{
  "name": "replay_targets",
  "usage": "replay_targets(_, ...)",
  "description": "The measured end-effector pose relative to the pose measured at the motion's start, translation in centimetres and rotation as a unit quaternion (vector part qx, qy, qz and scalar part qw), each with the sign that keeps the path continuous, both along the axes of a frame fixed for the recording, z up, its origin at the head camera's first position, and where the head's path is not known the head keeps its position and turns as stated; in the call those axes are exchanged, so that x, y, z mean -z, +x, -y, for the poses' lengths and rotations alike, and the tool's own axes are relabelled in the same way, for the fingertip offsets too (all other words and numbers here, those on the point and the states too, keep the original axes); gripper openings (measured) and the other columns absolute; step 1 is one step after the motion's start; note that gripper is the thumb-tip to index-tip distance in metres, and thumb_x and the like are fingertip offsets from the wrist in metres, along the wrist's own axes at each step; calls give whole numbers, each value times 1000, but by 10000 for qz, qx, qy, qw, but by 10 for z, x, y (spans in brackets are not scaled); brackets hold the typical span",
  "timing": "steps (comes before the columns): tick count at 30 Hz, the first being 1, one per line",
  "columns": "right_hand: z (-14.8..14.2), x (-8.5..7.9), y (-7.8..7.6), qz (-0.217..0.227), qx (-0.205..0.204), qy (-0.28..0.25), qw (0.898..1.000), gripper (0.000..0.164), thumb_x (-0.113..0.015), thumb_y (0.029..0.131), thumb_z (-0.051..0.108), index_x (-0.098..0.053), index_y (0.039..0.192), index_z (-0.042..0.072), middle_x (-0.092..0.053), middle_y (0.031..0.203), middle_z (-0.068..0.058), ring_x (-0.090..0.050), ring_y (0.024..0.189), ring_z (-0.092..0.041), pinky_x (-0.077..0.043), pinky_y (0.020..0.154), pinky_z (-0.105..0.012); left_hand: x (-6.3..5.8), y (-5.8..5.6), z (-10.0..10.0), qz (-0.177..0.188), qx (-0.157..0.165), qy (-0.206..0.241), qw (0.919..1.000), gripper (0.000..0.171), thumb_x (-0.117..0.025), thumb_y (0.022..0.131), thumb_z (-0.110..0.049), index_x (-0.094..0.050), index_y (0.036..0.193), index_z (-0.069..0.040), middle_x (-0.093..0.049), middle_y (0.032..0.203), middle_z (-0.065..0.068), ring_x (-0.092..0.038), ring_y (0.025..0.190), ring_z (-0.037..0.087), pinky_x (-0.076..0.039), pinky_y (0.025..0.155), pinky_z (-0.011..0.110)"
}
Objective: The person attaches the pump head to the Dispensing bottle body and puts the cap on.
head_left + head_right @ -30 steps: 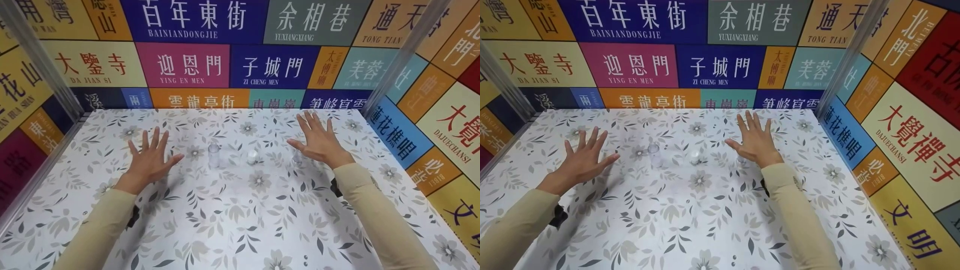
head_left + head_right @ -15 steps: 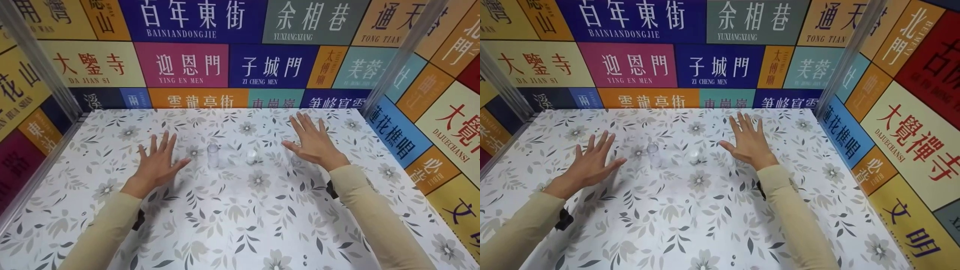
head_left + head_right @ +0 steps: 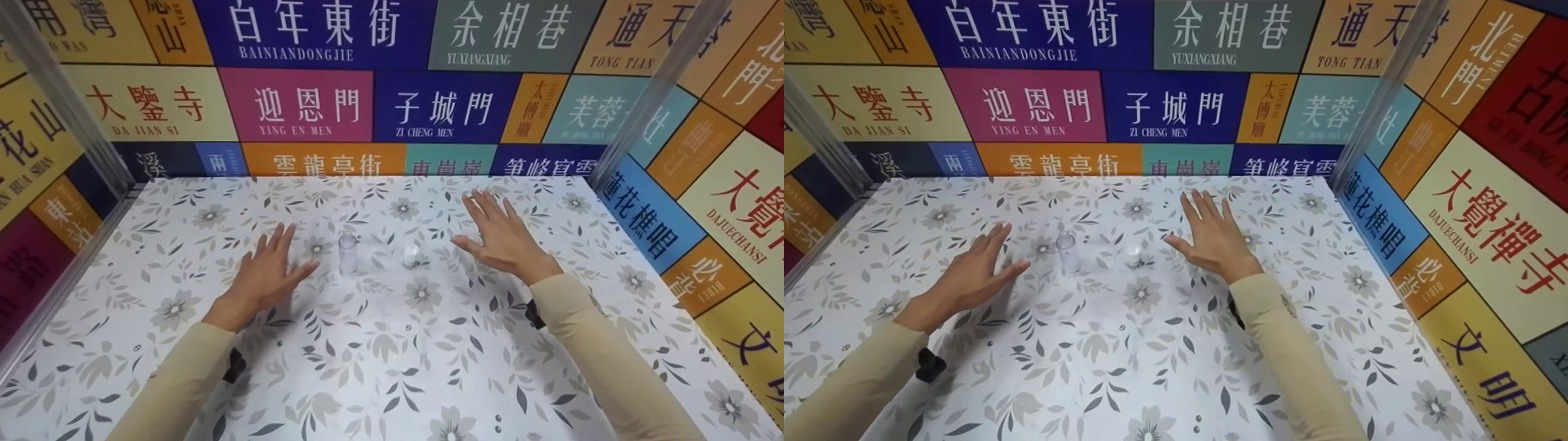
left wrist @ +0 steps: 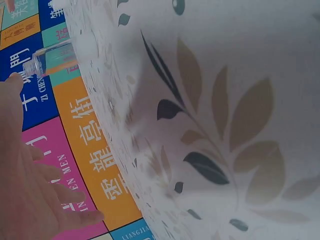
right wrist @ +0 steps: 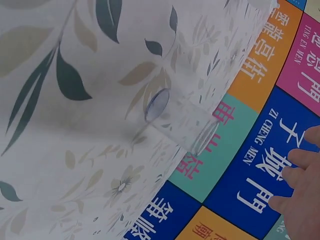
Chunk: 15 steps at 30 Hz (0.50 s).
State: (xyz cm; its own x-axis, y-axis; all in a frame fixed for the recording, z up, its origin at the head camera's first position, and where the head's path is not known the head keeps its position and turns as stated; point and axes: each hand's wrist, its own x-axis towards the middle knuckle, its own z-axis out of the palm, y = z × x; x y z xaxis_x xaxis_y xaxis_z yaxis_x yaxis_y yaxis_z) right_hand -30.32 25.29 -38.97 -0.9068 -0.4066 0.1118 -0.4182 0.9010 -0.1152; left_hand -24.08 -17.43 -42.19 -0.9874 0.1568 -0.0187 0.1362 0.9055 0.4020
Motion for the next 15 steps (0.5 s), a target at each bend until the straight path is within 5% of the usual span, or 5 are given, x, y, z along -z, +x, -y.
replay_targets(9, 12, 6, 1, 202, -157, -291, 9992, 91, -35, 95, 73, -11, 162, 16, -12, 169, -11, -8, 157, -32, -6, 126, -53, 8, -1, -9, -77, -7, 534, 9985, 95, -46, 95, -66, -10, 161, -8, -12, 167, 23, -19, 151, 47, -20, 117, 67)
replay_targets(15, 18, 11, 4, 232, -271, -740, 9966, 86, -40, 96, 69, -20, 160, 16, -18, 168, -9, -17, 155, -32, -19, 123, -53, 10, -1, -24, 163, 41, 976, 9951, 96, -48, 95, -66, -11, 160, -5, -17, 165, 25, -21, 151, 45, -22, 120, 60)
